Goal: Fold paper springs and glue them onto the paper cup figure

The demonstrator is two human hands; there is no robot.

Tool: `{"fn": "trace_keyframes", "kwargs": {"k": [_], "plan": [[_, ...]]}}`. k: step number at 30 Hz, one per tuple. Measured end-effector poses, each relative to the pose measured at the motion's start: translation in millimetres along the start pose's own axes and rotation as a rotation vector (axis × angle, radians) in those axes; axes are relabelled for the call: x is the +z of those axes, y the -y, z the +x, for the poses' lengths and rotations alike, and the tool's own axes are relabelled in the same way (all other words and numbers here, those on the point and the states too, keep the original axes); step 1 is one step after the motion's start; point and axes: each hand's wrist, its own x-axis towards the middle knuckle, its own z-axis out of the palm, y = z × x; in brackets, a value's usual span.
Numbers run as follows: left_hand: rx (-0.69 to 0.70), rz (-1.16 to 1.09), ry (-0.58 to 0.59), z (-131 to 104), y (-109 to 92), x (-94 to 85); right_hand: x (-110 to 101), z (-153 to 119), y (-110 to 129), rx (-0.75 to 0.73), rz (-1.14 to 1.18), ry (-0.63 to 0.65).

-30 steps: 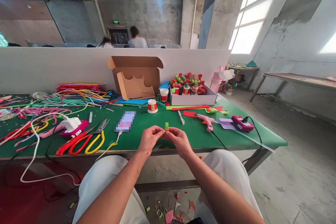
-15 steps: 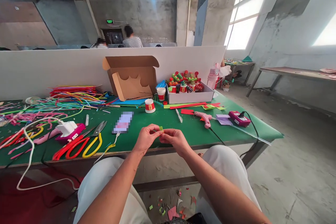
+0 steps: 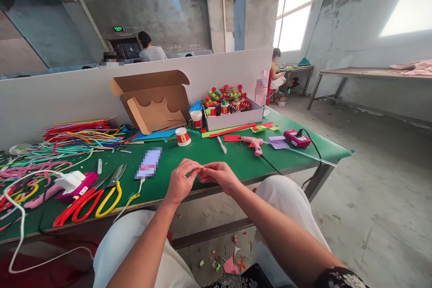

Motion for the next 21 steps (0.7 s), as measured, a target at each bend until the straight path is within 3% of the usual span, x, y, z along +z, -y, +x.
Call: {"fn": "trace_keyframes", "kwargs": {"k": [4, 9, 14, 21], "plan": [[0.199, 0.113, 0.095, 1, -1, -2.8, -6, 0, 3, 0.038, 0.033, 0.03], [0.323, 0.198, 0.142, 0, 0, -3.9, -9, 0, 9, 0.065, 0.071, 0.057], [0.318, 0.208, 0.149, -1, 0, -4.0, -9, -1, 15, 0.102, 0.09, 0.044], [0.244, 0.11, 0.134, -1, -5, -4.0, -11, -3, 18, 0.001, -0.048, 0.12]]}}
